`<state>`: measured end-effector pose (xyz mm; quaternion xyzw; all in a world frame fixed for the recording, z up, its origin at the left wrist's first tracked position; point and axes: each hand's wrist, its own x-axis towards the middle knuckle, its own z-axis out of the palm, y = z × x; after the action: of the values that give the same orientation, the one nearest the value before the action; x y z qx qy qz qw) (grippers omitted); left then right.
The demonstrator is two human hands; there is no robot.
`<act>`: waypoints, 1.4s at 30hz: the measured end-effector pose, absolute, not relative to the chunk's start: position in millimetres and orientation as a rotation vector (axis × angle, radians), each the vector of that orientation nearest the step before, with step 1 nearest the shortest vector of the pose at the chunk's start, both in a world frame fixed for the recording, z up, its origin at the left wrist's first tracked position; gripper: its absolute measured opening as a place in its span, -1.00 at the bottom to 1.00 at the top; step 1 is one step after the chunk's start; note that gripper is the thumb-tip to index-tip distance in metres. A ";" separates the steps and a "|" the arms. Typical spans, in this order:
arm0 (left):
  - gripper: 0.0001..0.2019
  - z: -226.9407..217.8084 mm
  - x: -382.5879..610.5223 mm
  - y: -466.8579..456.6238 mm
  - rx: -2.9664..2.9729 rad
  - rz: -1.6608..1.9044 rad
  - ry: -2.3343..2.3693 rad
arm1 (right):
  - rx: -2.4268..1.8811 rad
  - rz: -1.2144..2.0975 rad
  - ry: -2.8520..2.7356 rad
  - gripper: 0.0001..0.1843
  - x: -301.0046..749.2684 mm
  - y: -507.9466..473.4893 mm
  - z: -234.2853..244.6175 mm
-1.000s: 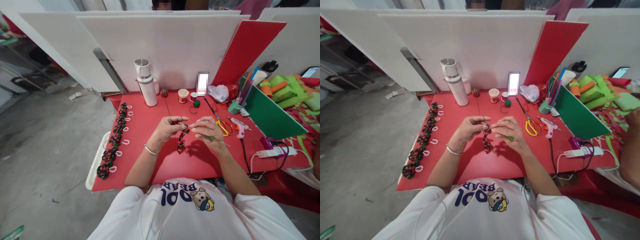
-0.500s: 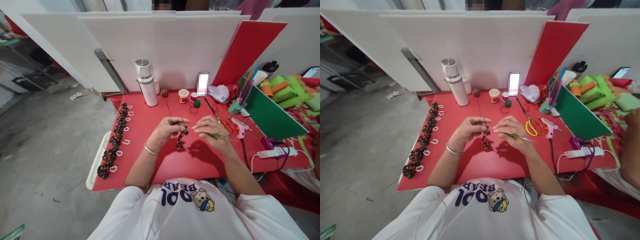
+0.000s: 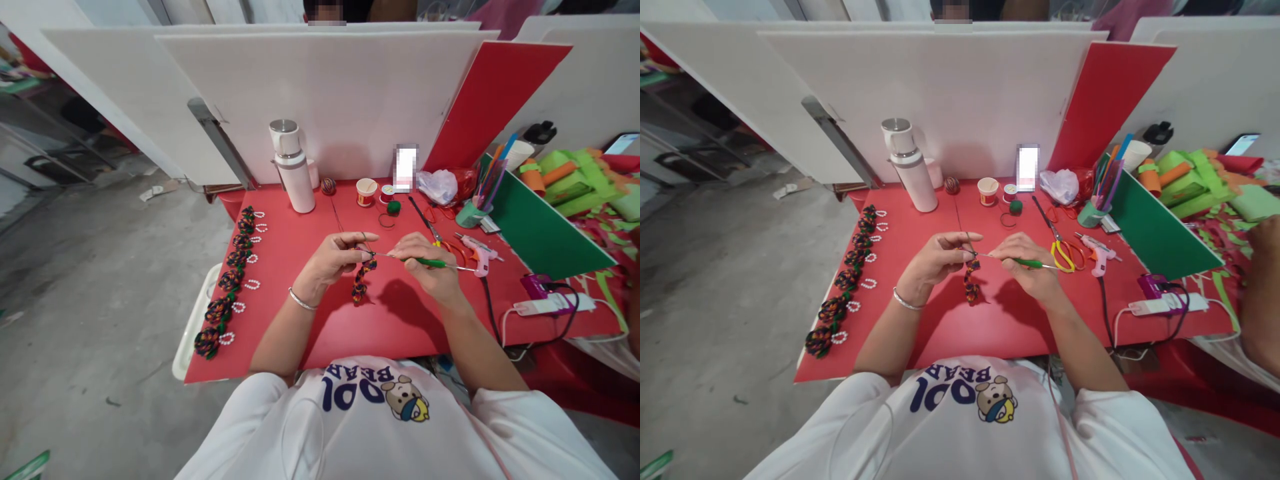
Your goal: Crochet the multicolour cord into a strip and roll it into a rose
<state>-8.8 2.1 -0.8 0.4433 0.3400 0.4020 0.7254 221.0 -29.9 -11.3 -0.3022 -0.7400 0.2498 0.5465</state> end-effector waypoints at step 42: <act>-0.53 2.6 -7.3 1.4 0.933 0.858 0.761 | -0.640 0.412 -1.966 -0.76 228.1 -19.6 -10.6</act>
<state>-7.3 1.4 2.6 0.4250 0.3466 0.3909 0.7392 228.1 -19.6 -10.6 -0.2638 -0.8108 0.1701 0.4941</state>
